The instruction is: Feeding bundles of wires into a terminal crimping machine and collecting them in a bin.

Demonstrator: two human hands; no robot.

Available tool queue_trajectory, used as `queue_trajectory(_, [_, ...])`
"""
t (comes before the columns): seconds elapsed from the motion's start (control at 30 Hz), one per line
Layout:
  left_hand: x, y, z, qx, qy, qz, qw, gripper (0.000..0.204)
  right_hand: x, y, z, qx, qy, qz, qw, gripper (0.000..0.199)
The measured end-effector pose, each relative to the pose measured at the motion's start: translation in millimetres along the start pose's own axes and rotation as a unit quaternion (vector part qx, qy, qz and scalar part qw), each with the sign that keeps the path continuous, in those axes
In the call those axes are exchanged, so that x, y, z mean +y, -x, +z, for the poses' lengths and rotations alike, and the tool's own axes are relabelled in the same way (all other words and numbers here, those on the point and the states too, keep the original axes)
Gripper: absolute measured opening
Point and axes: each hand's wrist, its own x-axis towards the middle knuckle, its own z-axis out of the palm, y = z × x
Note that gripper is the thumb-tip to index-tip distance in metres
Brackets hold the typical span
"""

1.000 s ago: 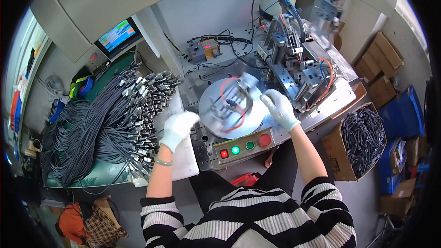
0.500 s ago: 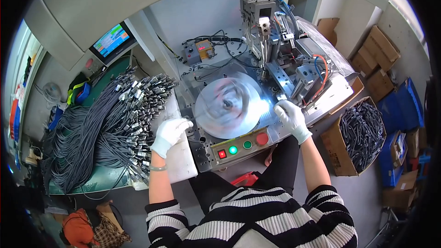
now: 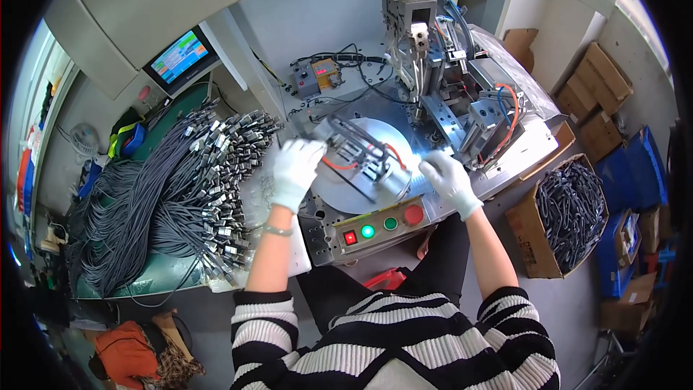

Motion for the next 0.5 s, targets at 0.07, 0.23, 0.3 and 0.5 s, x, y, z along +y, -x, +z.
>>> queue_trajectory(0.07, [30.6,-20.9,11.7,0.059,-0.031,-0.017,0.998,0.016,10.3,-22.0,19.7,0.077,-0.010,-0.064,0.995,0.041])
queue_trajectory(0.23, [40.7,-20.2,31.0,0.222,-0.137,-0.042,0.965,0.018,6.5,-74.7,60.2,0.069,-0.059,-0.076,0.993,0.062])
queue_trajectory(0.3, [37.2,-14.8,36.7,0.152,0.003,-0.117,0.981,0.017,4.2,-80.7,64.6,0.039,-0.086,-0.039,0.995,0.059])
queue_trajectory(0.5, [38.5,-6.0,37.6,0.107,0.177,-0.213,0.955,0.015,8.5,-89.8,79.9,0.015,-0.137,-0.032,0.990,0.054])
